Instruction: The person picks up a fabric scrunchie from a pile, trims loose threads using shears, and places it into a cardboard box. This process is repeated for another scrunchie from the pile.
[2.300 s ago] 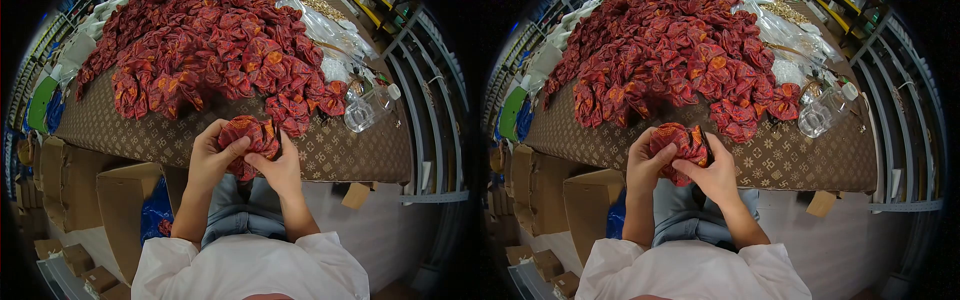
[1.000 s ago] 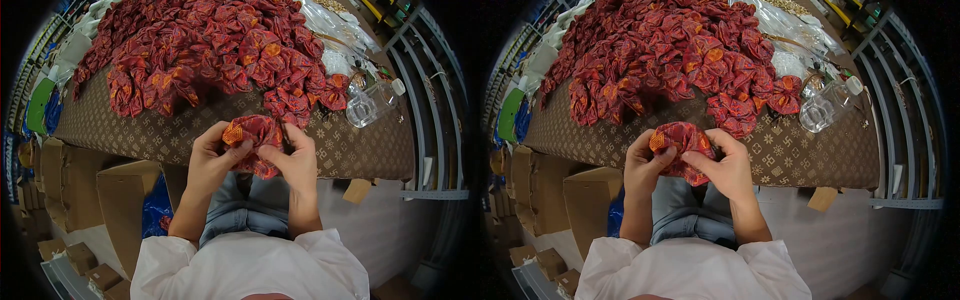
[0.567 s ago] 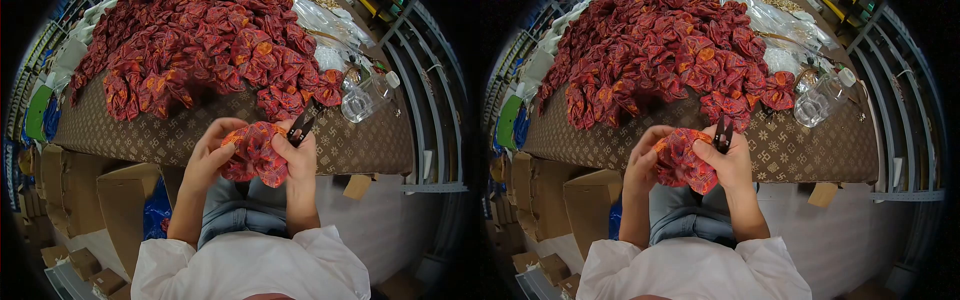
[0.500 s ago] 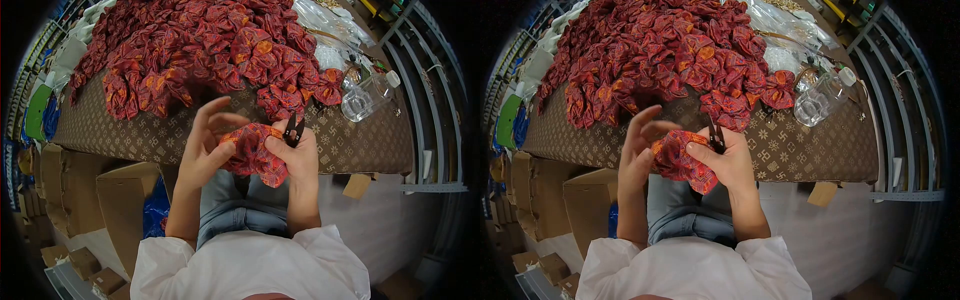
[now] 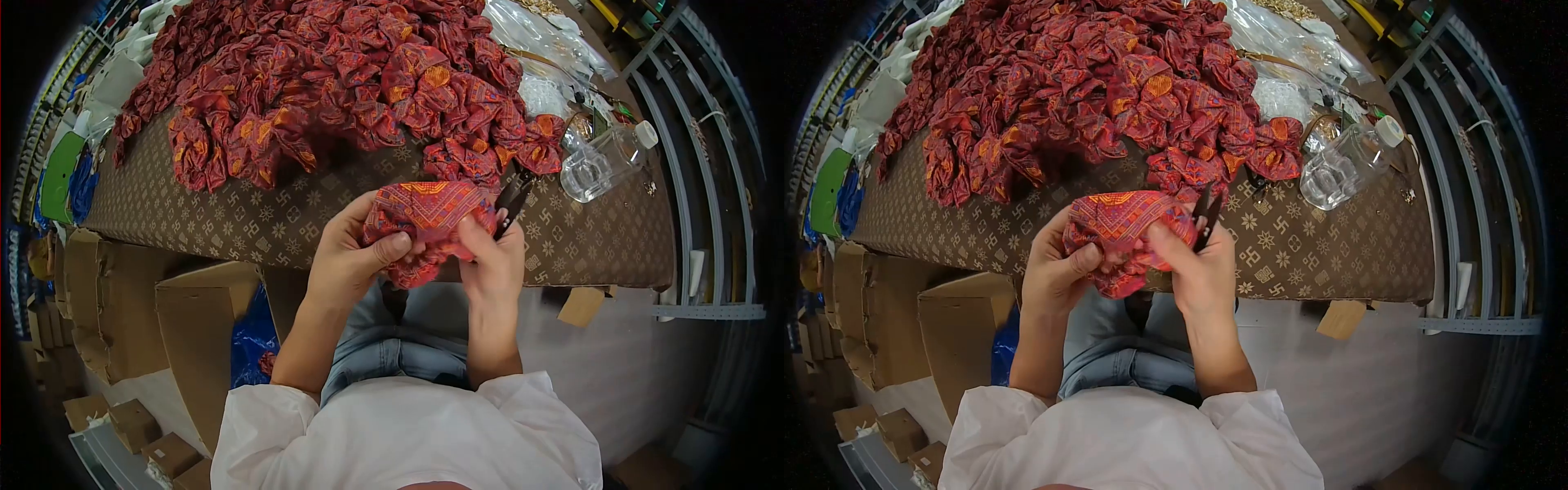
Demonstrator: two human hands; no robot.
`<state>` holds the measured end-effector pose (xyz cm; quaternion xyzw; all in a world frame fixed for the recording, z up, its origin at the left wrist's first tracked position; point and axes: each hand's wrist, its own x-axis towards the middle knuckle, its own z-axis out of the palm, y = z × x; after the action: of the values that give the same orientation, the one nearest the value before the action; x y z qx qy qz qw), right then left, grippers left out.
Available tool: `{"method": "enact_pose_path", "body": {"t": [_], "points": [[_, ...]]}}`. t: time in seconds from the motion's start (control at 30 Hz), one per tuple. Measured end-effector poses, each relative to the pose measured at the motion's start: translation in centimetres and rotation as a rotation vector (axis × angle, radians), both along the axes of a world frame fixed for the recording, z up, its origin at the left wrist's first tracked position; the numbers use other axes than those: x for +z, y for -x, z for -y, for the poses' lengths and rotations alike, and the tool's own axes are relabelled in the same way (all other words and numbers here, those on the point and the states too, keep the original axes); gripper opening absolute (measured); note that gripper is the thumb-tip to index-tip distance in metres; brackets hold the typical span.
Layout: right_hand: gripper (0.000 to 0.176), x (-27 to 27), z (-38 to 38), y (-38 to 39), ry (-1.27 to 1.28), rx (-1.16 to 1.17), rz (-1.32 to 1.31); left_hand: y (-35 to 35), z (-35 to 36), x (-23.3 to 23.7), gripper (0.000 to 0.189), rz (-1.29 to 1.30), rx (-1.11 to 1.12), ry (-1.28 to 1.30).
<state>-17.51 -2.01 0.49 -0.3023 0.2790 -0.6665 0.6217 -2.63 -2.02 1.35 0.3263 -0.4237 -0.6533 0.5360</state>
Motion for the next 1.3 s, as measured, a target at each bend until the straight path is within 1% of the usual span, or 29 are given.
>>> {"method": "enact_pose_path", "body": {"t": [0.03, 0.07, 0.13, 0.17, 0.2, 0.23, 0.27, 0.3, 0.37, 0.4, 0.47, 0.53, 0.6, 0.67, 0.7, 0.73, 0.77, 0.87, 0.9, 0.93, 0.97, 1.03, 1.07, 1.1, 1.13, 1.17, 1.2, 1.27, 1.3], "points": [[0.024, -0.1, 0.2, 0.2, 0.000, 0.002, 0.002, -0.1, 0.0, -0.8, 0.036, -0.193, -0.097, -0.012], [0.023, -0.5, 0.4, 0.6, -0.002, 0.055, 0.177, -0.1, -0.1, -1.2, 0.034, -0.388, -0.197, -0.025], [0.024, -2.1, 0.6, 1.1, 0.015, 0.121, 0.435, -0.1, -0.2, -0.8, 0.030, -0.462, -0.199, -0.105], [0.024, -2.5, 0.5, 1.2, 0.012, 0.120, 0.433, -0.1, -0.3, -0.5, 0.027, -0.532, -0.198, -0.187], [0.026, -2.7, 0.4, 1.2, -0.012, 0.164, 0.545, 0.4, -0.6, 0.2, 0.027, -0.534, -0.196, -0.192], [0.028, -2.9, 0.3, 1.2, -0.038, 0.208, 0.657, 1.2, -0.9, 1.1, 0.022, -0.516, -0.049, -0.289], [0.028, -3.2, 0.2, 1.2, -0.044, 0.209, 0.656, 1.6, -1.1, 1.6, 0.018, -0.496, 0.099, -0.385], [0.029, -3.5, 0.1, 1.3, -0.053, 0.241, 0.644, 1.2, -1.0, 0.8, 0.018, -0.498, 0.100, -0.390], [0.030, -3.3, -0.2, 1.2, -0.064, 0.269, 0.629, 0.3, -0.6, -1.5, 0.016, -0.524, -0.168, -0.179], [0.030, -2.7, -0.3, 0.8, -0.100, 0.212, 0.617, 0.6, -0.8, -1.1, 0.016, -0.526, -0.169, -0.183], [0.029, -2.6, -0.5, 0.7, -0.137, 0.153, 0.604, 1.1, -1.1, 0.0, 0.011, -0.380, 0.024, -0.214], [0.027, -3.3, -0.5, 0.9, -0.021, 0.227, 0.635, 1.0, -1.4, -0.3, 0.010, -0.402, 0.002, -0.143], [0.025, -3.5, -0.4, 0.9, 0.036, 0.188, 0.617, 0.7, -1.7, -0.7, 0.009, -0.425, -0.021, -0.071], [0.024, -3.8, 0.0, 1.1, 0.095, 0.146, 0.598, 0.3, -2.0, -0.8, 0.012, -0.292, -0.017, 0.026], [0.024, -4.2, 0.5, 1.4, 0.206, 0.263, 0.629, 0.0, -2.1, -0.8, 0.012, -0.294, -0.018, 0.026], [0.024, -4.4, 0.8, 1.6, 0.318, 0.381, 0.657, -0.2, -2.2, -0.8, 0.012, -0.194, -0.007, 0.094], [0.024, -4.5, 0.8, 1.6, 0.317, 0.380, 0.656, -0.3, -2.2, -0.8, 0.013, -0.095, 0.004, 0.162], [0.021, -4.5, 1.0, 1.7, 0.377, 0.383, 0.596, -0.2, -2.5, -1.2, 0.013, -0.110, 0.000, 0.197], [0.020, -4.4, 0.9, 1.9, 0.425, 0.357, 0.454, -0.2, -2.2, -1.5, 0.013, -0.112, -0.002, 0.198], [0.020, -4.3, 0.8, 2.0, 0.471, 0.329, 0.312, -0.3, -1.9, -1.8, 0.013, -0.083, -0.027, 0.342], [0.020, -4.0, 0.5, 2.1, 0.471, 0.327, 0.311, -0.4, -1.7, -2.0, 0.013, -0.053, -0.052, 0.484], [0.020, -3.4, -0.1, 2.1, 0.328, 0.224, 0.096, -0.6, -2.1, -1.7, 0.014, 0.009, -0.025, 0.423], [0.020, -3.4, 0.0, 2.0, 0.328, 0.228, 0.094, -0.7, -2.3, -1.4, 0.015, 0.070, 0.004, 0.368], [0.020, -3.4, 0.1, 1.9, 0.375, 0.150, -0.024, -0.9, -2.1, -1.0, 0.015, 0.068, 0.009, 0.370], [0.021, -3.4, 0.2, 1.8, 0.421, 0.073, -0.141, -1.1, -1.6, -0.6, 0.017, 0.057, -0.067, 0.330], [0.021, -3.4, 0.2, 1.7, 0.421, 0.078, -0.140, -1.3, -1.2, -0.4, 0.020, 0.047, -0.142, 0.288], [0.022, -3.3, 0.3, 1.7, 0.418, 0.056, -0.155, -1.1, -0.7, -0.3, 0.020, 0.047, -0.137, 0.287], [0.023, -3.2, 0.2, 1.6, 0.414, 0.039, -0.172, -0.5, 0.1, -0.3, 0.021, 0.348, 0.033, 0.528], [0.022, -3.0, 0.1, 1.6, 0.420, 0.039, -0.204, -0.5, 0.0, -0.1, 0.021, 0.346, 0.037, 0.527]]}}
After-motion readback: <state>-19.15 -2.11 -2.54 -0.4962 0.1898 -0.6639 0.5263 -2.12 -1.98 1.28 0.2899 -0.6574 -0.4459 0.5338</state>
